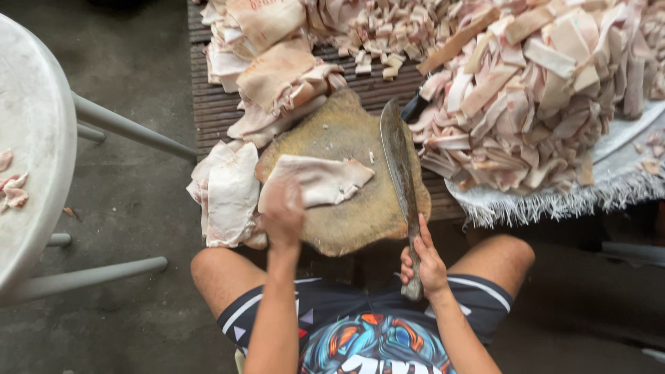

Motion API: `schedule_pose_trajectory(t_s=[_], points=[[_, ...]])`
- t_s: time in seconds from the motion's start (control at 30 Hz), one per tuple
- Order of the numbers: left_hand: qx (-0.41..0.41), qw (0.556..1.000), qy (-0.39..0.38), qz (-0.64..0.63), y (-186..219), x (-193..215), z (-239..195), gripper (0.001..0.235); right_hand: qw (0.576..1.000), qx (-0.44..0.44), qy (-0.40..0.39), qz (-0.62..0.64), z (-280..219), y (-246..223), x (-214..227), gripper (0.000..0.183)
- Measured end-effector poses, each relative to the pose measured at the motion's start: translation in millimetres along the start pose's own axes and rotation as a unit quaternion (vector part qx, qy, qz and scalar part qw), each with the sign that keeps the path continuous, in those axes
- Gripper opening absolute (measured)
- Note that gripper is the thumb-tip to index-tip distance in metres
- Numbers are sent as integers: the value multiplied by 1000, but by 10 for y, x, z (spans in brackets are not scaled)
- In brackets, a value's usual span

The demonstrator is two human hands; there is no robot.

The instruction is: The person is cutting pieces of raw animal skin into smaller strips on a wooden cutting board using a large knife.

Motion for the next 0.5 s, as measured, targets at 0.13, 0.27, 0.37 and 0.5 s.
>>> schedule_pose_trajectory(t_s=[0.13,0.27,0.37,0.5], points=[[-52,978,4,203,-320,19,435,68,1000,-1,8,-21,52,-38,-19,62],[56,950,-189,243,-512,-255,471,54,1000,-5,13,-17,-26,-38,-38,63],[249,933,-211,-151,-348,-196,473,48,1000,-11,18,-22,9,-76,-47,63],[288,884,-240,-279,129,55,353,51,999,-25,26,-21,-95,16,48,64]])
Point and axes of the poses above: each hand's wrist, its own z-axis towards the middle knuckle, its own x-axis out of the back of the hand, y = z × x, the point moved 5 cm from there along z, towards the middle knuckle, and after that the axes turned 11 degrees about y, right-handed, at the moved point
